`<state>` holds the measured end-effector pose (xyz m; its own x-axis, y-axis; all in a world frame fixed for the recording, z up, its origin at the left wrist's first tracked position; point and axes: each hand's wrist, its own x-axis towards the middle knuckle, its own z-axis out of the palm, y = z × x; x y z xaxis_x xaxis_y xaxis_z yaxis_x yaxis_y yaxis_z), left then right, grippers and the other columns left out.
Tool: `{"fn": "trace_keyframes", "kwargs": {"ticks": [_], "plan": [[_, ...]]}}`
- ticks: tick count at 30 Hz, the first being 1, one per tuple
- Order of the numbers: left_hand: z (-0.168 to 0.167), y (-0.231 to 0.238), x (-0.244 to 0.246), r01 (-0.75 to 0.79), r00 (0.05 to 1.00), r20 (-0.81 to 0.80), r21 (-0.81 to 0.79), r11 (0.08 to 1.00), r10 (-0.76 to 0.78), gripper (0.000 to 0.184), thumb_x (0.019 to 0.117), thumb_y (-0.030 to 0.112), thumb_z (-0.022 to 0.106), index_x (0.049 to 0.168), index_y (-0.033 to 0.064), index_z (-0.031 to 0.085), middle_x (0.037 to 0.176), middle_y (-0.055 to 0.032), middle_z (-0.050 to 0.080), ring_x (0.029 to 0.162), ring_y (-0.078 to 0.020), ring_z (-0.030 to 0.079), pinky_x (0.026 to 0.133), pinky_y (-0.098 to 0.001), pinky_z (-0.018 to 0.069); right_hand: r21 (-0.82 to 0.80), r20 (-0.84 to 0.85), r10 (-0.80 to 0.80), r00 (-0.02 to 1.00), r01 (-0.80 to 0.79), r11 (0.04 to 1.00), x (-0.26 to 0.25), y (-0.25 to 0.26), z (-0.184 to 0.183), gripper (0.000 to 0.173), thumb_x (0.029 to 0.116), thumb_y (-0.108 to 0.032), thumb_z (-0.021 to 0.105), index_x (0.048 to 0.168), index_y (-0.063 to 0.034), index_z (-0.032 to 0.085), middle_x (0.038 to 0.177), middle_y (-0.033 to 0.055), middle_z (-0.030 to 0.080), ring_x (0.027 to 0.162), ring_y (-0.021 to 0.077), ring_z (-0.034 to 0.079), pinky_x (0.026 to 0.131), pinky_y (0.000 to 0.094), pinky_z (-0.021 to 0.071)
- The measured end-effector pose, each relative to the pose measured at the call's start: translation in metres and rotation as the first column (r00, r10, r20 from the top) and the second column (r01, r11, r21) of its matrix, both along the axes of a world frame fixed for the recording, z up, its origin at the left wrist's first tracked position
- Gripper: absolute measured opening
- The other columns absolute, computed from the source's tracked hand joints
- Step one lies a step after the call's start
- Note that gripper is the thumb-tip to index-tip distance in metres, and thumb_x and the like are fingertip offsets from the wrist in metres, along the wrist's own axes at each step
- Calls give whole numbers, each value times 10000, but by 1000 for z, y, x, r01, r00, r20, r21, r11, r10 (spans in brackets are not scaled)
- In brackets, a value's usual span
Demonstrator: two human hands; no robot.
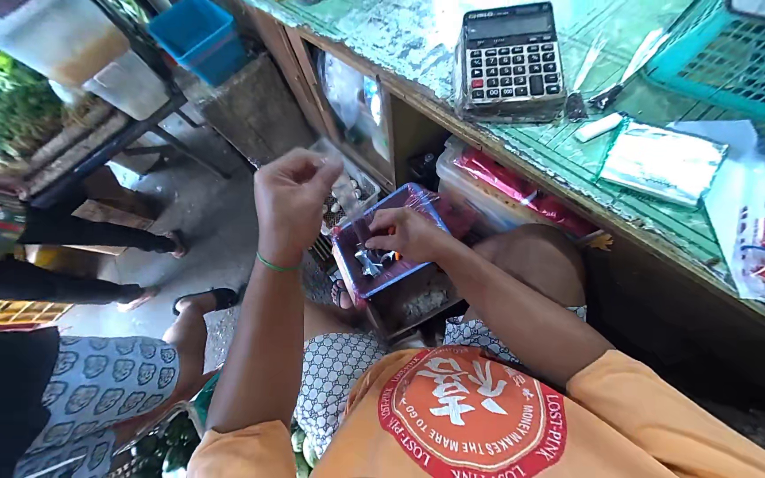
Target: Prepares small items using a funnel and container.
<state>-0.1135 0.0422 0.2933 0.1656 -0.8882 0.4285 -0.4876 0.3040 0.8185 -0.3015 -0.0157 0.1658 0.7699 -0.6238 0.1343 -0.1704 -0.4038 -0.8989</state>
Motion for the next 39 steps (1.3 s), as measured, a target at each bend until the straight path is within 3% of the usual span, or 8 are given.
{"fn": "trace_keyframes", "kwargs": {"ticks": [5,10,16,19,23,26,32,39], "plan": [[19,-4,-1,26,997,-70,-83,996,-32,39,931,81,726,937,43,723,842,2,730,780,-71,696,754,-263,601,330,182,-55,982,-8,944,-12,14,7,123,979,-90,667,1090,-36,674,950,77,732,817,141,707,763,317,609],[31,6,-10,53,998,-27,-162,985,-58,63,965,93,687,988,48,724,903,5,743,829,-69,707,802,-264,604,387,390,-173,904,9,922,-11,20,-1,219,1048,-127,508,1100,-28,697,885,40,677,739,82,618,695,245,545],[37,11,-8,41,999,40,-196,980,-33,76,920,63,718,993,53,735,920,2,712,836,-81,676,778,-258,584,500,440,-356,824,105,860,-10,23,-18,124,959,-94,679,1059,-28,712,874,74,694,696,117,617,660,277,550],[27,11,-6,130,991,64,-242,962,-118,52,946,108,707,935,58,717,927,3,704,879,-84,675,823,-286,585,517,377,-426,822,195,833,-19,18,-24,195,975,-118,649,1159,-59,677,982,53,685,765,120,624,692,286,550],[-5,5,-4,139,970,209,-50,989,-126,78,935,130,706,929,66,751,919,-13,710,881,-87,680,823,-290,592,506,302,-530,793,338,793,-31,14,-23,163,1015,-88,599,1152,-38,674,934,49,685,735,105,617,669,264,540],[-18,9,1,118,961,243,71,990,-132,139,975,160,677,897,56,726,900,-28,683,824,-93,652,757,-287,562,439,276,-492,826,347,829,-34,16,-15,157,998,-80,625,1136,-51,694,954,48,695,725,100,620,645,258,537],[3,8,4,126,986,100,78,989,-134,110,966,168,692,914,82,737,879,9,720,794,-76,686,751,-278,595,120,274,-197,941,170,978,-28,-1,29,274,945,-131,689,1214,-82,702,1166,53,687,968,146,688,778,327,611],[42,-1,-4,163,985,65,-18,987,-161,59,947,101,710,953,47,733,831,2,719,736,-59,672,703,-256,587,38,118,88,989,-93,995,-1,-11,64,131,952,-144,724,1062,-112,789,976,-1,718,821,89,668,733,297,588]]}}
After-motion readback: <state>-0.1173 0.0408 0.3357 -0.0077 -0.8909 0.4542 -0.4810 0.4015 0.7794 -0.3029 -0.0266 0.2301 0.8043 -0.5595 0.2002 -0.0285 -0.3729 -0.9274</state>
